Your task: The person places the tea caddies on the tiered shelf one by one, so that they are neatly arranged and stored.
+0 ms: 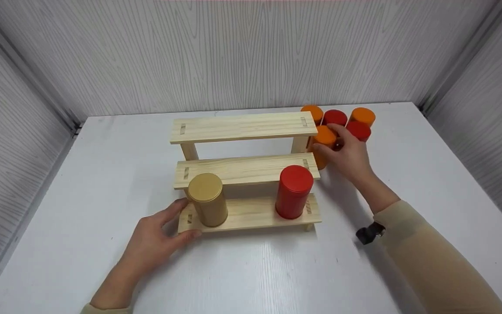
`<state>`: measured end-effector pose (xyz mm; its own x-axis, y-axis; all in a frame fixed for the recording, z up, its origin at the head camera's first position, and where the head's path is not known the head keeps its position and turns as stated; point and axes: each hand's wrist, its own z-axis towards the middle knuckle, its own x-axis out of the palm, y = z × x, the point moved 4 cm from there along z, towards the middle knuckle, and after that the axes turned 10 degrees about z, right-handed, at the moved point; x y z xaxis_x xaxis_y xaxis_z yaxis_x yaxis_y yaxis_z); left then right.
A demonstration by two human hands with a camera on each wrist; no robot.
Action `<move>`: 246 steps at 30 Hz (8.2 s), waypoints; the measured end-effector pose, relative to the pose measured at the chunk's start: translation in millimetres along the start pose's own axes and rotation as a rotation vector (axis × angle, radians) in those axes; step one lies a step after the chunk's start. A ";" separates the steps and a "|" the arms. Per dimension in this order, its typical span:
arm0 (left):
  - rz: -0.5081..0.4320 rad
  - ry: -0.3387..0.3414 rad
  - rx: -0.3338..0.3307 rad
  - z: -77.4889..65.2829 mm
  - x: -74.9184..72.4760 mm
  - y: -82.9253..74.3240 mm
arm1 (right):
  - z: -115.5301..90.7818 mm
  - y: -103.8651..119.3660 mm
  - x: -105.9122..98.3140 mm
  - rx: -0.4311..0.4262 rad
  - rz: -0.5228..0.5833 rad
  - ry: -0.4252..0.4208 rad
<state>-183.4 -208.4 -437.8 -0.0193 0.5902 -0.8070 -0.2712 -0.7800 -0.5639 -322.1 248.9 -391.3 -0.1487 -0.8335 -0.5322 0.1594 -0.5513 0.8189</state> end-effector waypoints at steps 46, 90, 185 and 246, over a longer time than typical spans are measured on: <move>0.004 0.009 0.003 0.0 -0.3 0.3 | -47.2 8.1 -32.3 0.048 -0.009 0.113; -0.010 0.006 0.004 -0.7 0.4 0.6 | -66.8 173.8 -81.2 -0.322 0.027 -0.019; 0.024 0.064 -0.017 2.5 2.8 2.4 | -16.6 229.5 125.7 -0.353 0.216 0.592; 0.012 0.047 -0.029 1.0 2.6 2.1 | 3.2 184.1 -23.5 -0.307 0.148 0.347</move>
<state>-185.0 -208.3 -441.0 0.0230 0.5707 -0.8208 -0.2435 -0.7931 -0.5583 -292.3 167.1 -227.3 0.2229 -0.8379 -0.4982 0.4431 -0.3681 0.8174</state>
